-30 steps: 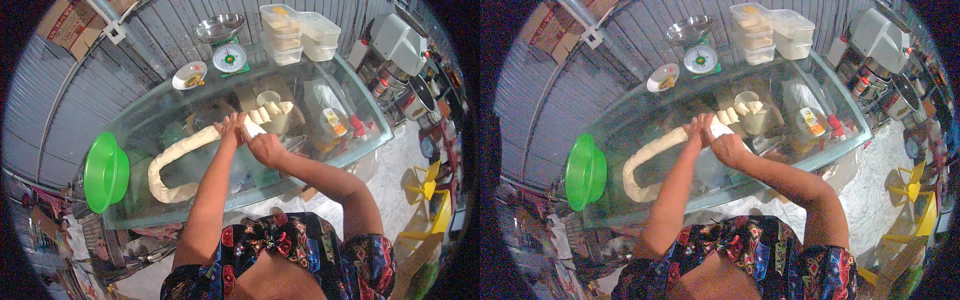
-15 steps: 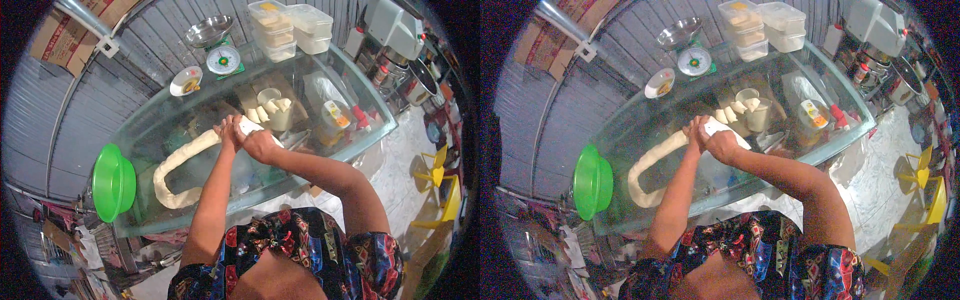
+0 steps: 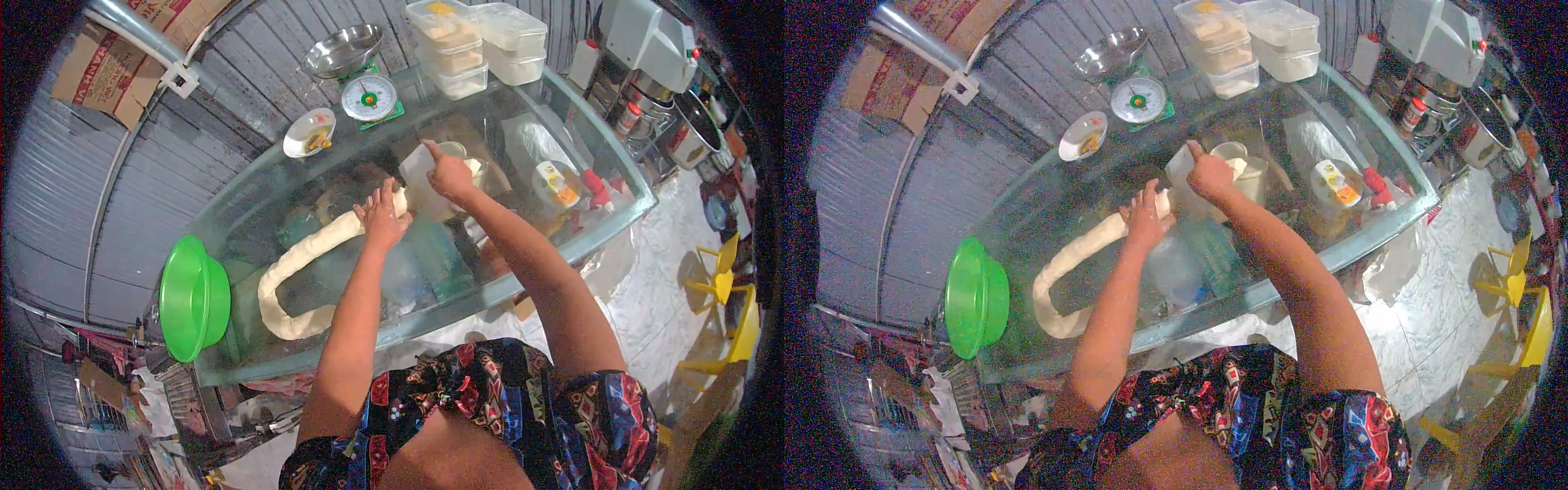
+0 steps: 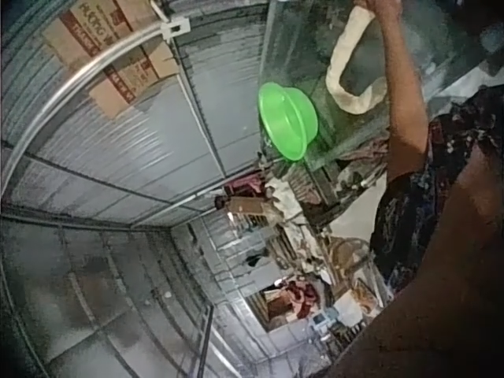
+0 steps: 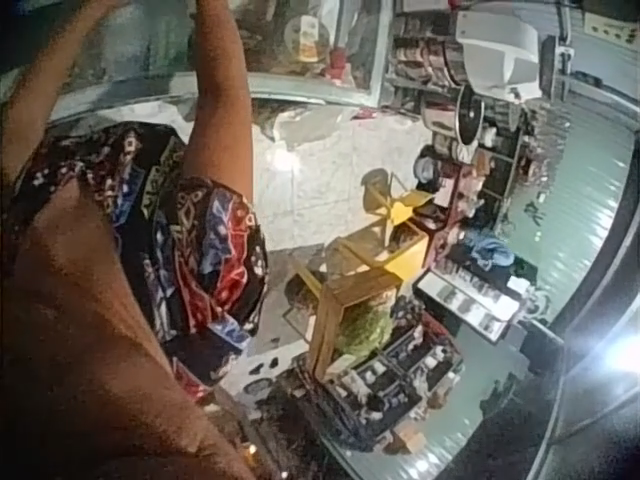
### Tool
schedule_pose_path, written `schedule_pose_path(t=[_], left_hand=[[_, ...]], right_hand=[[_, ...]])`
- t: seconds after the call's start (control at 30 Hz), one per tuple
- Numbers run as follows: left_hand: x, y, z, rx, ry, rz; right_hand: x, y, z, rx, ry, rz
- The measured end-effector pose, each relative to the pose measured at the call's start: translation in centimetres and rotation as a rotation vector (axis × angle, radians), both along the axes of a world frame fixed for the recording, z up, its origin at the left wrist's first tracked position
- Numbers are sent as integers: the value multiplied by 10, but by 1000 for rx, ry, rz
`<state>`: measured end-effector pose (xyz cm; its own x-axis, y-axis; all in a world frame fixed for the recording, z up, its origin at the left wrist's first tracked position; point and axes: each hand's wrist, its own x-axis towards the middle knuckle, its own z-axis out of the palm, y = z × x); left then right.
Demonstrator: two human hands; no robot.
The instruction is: Cutting dough into smaller portions using a bench scraper and rolling them into small balls.
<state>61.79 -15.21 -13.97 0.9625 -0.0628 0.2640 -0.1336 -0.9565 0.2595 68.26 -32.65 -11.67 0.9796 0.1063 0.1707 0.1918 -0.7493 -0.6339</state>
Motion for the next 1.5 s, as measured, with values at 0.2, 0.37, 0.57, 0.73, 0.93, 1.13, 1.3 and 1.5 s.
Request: schedule_pose_path(t=[0.2,0.37,0.57,0.73,0.93,1.13,1.3,1.5], left_hand=[[7,8,-14,110,100,79],[20,-5,4,181,375,81],[57,40,-38,265,362,-151],[20,20,7,165,218,-93],[16,23,8,189,301,-56],[23,23,0,222,351,-85],[22,19,-5,264,318,-54],[31,25,-6,173,434,-121]], right_hand=[[-10,4,46,1,-100,46],[-48,12,71,-151,-195,94],[-59,28,66,-193,-290,170],[-66,37,62,-248,-251,172],[-69,52,57,-337,-235,177],[-65,61,58,-416,-142,192],[-52,63,60,-398,-63,185],[-42,66,64,-368,31,193]])
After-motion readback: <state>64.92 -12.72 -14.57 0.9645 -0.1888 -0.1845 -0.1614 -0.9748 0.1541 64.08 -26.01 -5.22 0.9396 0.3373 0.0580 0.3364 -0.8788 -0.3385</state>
